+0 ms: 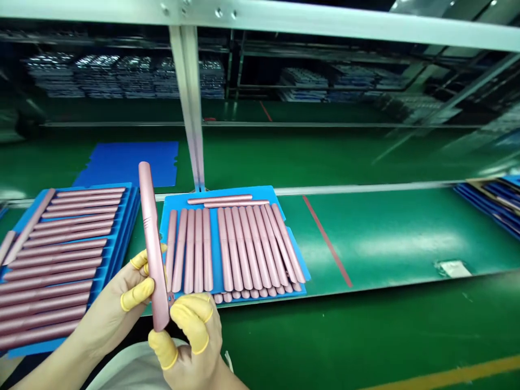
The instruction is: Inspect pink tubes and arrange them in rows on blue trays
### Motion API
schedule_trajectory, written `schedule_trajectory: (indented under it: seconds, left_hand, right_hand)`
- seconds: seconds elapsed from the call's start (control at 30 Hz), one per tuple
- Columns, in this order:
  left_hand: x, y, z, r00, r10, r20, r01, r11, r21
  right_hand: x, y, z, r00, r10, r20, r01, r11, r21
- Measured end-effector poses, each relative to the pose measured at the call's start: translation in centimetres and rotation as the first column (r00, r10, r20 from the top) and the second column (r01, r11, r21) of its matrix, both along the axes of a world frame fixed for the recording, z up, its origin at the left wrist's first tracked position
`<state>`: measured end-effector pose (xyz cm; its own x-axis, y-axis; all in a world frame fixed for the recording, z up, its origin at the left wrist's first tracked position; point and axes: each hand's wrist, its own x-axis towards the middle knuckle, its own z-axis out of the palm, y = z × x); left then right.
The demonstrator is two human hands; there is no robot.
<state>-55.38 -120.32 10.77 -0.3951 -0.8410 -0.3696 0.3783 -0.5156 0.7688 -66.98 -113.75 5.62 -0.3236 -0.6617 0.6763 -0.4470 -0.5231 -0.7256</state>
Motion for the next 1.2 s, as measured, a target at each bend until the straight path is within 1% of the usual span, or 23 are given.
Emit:
schedule_trajectory:
  seconds: [0.07,0.13,0.2,0.3,0.4,0.47,0.6,0.67,0.77,0.97,1.03,1.07,1.13,1.2]
  left_hand:
    - [1.0,0.3,0.6,1.0,0.016,-0.024,-0.016,1.0,-0.013]
    - [1.8,0.5,0.9,0.998,0.048,-0.045,-0.048,0.999,-0.013]
    - [2.5,0.5,1.0,0.992,0.104,-0.078,-0.104,0.995,0.002]
    - [3.4,0.6,1.1,0.974,0.165,-0.153,-0.161,0.986,0.036]
    - [4.0,0.6,1.0,0.967,0.148,-0.207,-0.139,0.989,0.058]
    - [4.4,0.8,0.7,0.962,0.144,-0.233,-0.131,0.989,0.073]
    - [4.8,1.1,0.1,0.933,0.183,-0.309,-0.16,0.982,0.099]
    - [4.9,1.2,-0.2,0.921,0.195,-0.336,-0.167,0.98,0.109]
    - [4.8,1.4,-0.5,0.901,0.201,-0.384,-0.16,0.978,0.137]
    - [4.2,1.9,-1.5,0.85,0.172,-0.498,-0.092,0.979,0.181]
    - [4.0,2.1,-1.7,0.846,0.174,-0.504,-0.089,0.978,0.189]
    - [3.9,2.1,-1.8,0.849,0.177,-0.497,-0.093,0.978,0.188]
    - [3.9,2.2,-1.7,0.86,0.193,-0.472,-0.114,0.975,0.191]
    - [3.8,2.3,-1.4,0.877,0.202,-0.436,-0.129,0.973,0.191]
  right_hand:
    - [0.7,-0.3,1.0,0.998,0.063,-0.005,-0.063,0.997,-0.032]
    - [1.5,-0.7,1.7,0.994,0.104,-0.011,-0.105,0.991,-0.083]
    - [2.3,-1.1,2.0,0.993,0.117,-0.021,-0.119,0.983,-0.142]
    - [3.2,-1.5,1.9,0.991,0.13,-0.041,-0.135,0.977,-0.166]
    - [3.6,-1.8,1.6,0.984,0.178,-0.027,-0.18,0.968,-0.173]
    - [3.6,-2.0,1.6,0.978,0.2,-0.053,-0.206,0.963,-0.176]
    - [3.6,-2.1,1.5,0.966,0.216,-0.141,-0.24,0.953,-0.185]
    - [3.8,-2.0,1.5,0.972,0.195,-0.129,-0.22,0.95,-0.222]
    - [4.0,-1.9,1.7,0.98,0.17,-0.107,-0.193,0.948,-0.253]
    - [3.7,-1.4,2.5,0.969,0.222,-0.106,-0.241,0.943,-0.231]
    - [3.6,-1.1,2.3,0.974,0.192,-0.12,-0.215,0.952,-0.22]
    - [3.6,-1.0,2.1,0.979,0.155,-0.129,-0.181,0.958,-0.221]
    - [3.6,-0.6,1.7,0.989,0.039,-0.14,-0.073,0.967,-0.245]
    - [3.7,-0.2,1.3,0.989,-0.069,-0.132,0.03,0.959,-0.281]
